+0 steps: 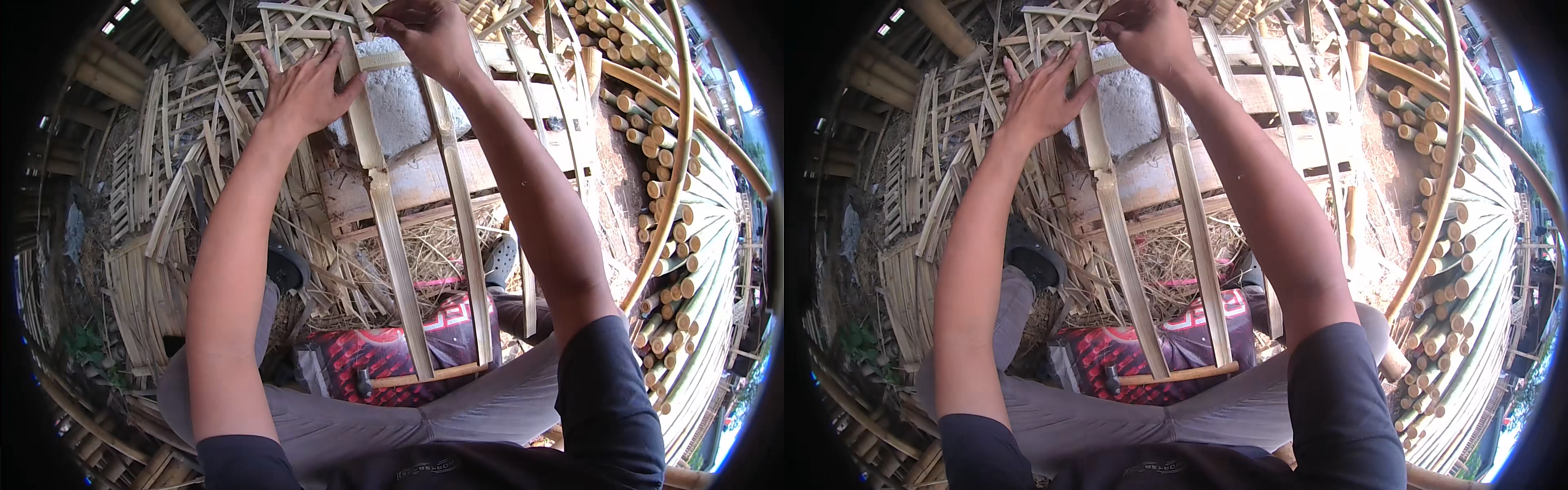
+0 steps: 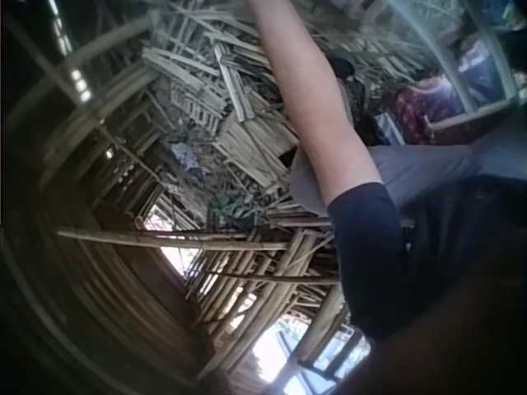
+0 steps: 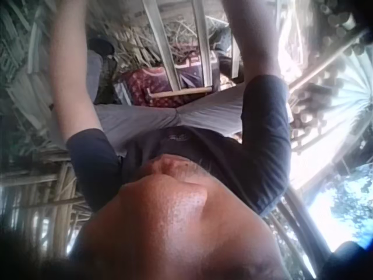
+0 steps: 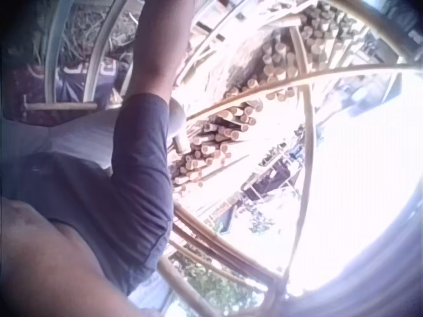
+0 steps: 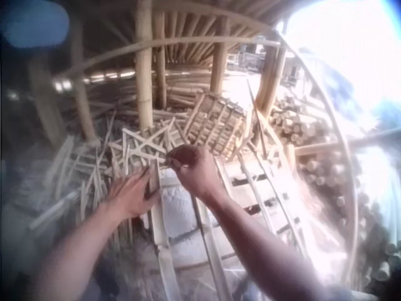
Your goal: The person constructs a wooden lattice by positioning bamboo strips over a frame and hammering nails into the joints.
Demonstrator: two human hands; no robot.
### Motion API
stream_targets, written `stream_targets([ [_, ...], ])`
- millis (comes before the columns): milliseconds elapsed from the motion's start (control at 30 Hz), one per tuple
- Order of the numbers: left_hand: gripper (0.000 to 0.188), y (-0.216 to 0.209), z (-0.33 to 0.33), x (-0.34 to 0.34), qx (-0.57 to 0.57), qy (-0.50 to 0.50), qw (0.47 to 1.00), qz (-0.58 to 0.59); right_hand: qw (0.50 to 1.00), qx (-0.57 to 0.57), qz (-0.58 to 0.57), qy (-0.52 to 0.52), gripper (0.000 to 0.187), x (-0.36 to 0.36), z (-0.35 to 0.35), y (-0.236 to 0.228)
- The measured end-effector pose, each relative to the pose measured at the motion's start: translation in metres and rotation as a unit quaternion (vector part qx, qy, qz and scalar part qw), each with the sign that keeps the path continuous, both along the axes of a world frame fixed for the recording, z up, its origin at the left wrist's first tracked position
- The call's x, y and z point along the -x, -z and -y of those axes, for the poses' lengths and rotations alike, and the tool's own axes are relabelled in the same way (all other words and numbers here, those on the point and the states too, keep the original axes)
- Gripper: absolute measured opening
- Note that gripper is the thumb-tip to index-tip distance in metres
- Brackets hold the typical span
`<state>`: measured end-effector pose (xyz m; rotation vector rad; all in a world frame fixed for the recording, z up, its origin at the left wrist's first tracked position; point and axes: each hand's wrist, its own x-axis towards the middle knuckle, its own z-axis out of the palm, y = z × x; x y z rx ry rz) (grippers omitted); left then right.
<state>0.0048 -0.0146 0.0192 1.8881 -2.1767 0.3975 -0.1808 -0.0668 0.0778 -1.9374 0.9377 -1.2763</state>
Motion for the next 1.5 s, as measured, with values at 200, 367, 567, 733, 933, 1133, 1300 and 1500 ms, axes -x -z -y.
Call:
stream_targets([
  [200,0.071,-0.002,-0.001,0.000,-0.033,0.017,0.999,-0.027,0.995,0.086,-0.046,0.021,0.014,0.006,-0.031,0.024],
  [367,0.072,0.003,-0.004,-0.006,-0.019,0.034,0.998,-0.049,0.986,0.085,-0.141,-0.028,0.006,0.033,-0.134,0.028],
  [567,0.072,-0.004,-0.002,-0.002,-0.045,0.013,0.997,-0.056,0.935,0.105,-0.336,-0.047,0.011,0.076,-0.199,0.048],
  [733,0.077,-0.008,0.001,0.001,-0.039,0.017,0.997,-0.066,0.903,0.153,-0.399,-0.052,0.023,0.088,-0.206,0.069],
  [933,0.082,-0.008,-0.002,0.001,-0.047,0.004,0.998,-0.043,0.888,0.117,-0.436,-0.089,0.042,0.090,-0.201,0.065],
  [1133,0.081,-0.011,-0.004,0.006,-0.056,0.000,0.997,-0.060,0.887,0.140,-0.433,-0.079,0.035,0.096,-0.201,0.064],
  [1300,0.081,-0.012,-0.005,0.005,-0.068,-0.002,0.996,-0.052,0.879,0.119,-0.452,-0.100,0.032,0.101,-0.199,0.060],
  [1500,0.081,-0.011,-0.004,0.004,-0.063,0.011,0.996,-0.062,0.881,0.127,-0.444,-0.102,0.035,0.105,-0.198,0.065],
])
